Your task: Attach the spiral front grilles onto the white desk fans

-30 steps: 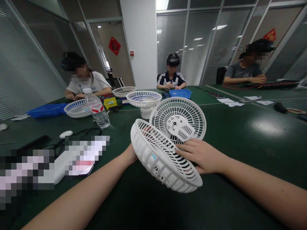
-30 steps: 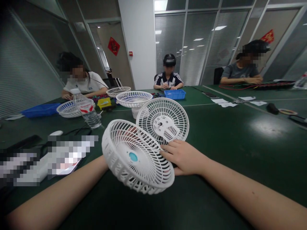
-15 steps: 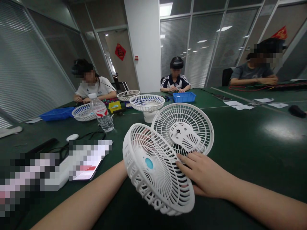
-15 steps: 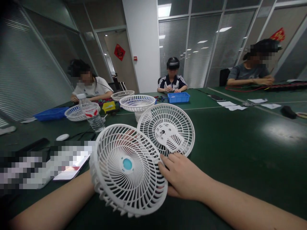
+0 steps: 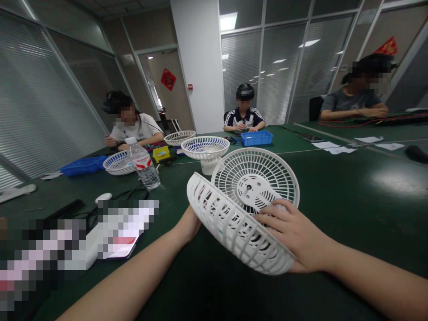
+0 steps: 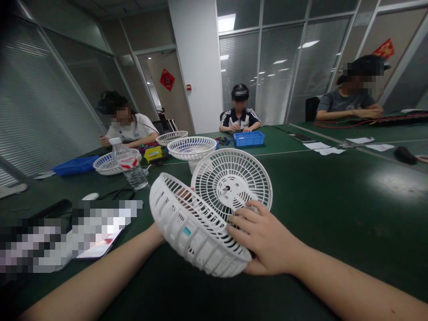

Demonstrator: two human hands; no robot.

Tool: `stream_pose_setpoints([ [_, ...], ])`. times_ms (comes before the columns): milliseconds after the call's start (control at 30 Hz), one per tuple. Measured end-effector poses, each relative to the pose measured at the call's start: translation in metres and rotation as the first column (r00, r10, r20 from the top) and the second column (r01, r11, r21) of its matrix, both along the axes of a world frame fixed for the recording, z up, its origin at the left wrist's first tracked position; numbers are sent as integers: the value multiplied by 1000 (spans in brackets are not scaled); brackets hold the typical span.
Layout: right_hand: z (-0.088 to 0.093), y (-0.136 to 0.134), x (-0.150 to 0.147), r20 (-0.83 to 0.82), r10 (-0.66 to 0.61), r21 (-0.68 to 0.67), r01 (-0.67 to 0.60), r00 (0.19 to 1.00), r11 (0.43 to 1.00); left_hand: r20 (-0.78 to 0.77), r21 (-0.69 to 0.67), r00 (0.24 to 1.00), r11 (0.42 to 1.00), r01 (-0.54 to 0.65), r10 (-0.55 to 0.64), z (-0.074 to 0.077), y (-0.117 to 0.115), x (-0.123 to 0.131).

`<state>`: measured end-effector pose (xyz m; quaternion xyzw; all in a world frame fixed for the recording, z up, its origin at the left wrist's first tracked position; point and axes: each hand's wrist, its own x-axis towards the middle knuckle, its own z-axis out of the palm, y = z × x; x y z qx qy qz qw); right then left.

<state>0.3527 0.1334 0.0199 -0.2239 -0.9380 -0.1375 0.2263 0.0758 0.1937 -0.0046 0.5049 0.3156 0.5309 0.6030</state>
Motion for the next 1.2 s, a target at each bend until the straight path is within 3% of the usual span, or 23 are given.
stream_pose_setpoints([
  [133,0,4,10,-183,-66,240,110,981,965,42,-54,999,999,6,-4,-1,-1,1],
  [233,0,7,18,-338,-95,284,197,936,938,76,-114,997,993,-12,20,-2,0,1],
  [467,-2,20,31,-457,-249,30,294,854,955,-73,-66,997,998,11,-15,-12,7,-1],
  [567,-10,30,37,-481,-306,-78,307,821,948,-139,-20,990,999,-36,33,-16,8,-2],
  [767,-19,36,42,-497,-337,-199,273,799,941,-149,37,983,994,-105,109,-9,3,1],
  [900,-21,37,42,-545,-324,-267,207,773,941,-153,14,985,997,-82,83,-6,3,1],
  [1067,-27,42,40,-668,-330,-401,52,667,915,-166,15,984,998,-67,69,-8,4,-2],
  [1200,-26,39,39,-712,-312,-453,-72,629,889,-175,7,984,999,-44,44,-8,3,-3],
])
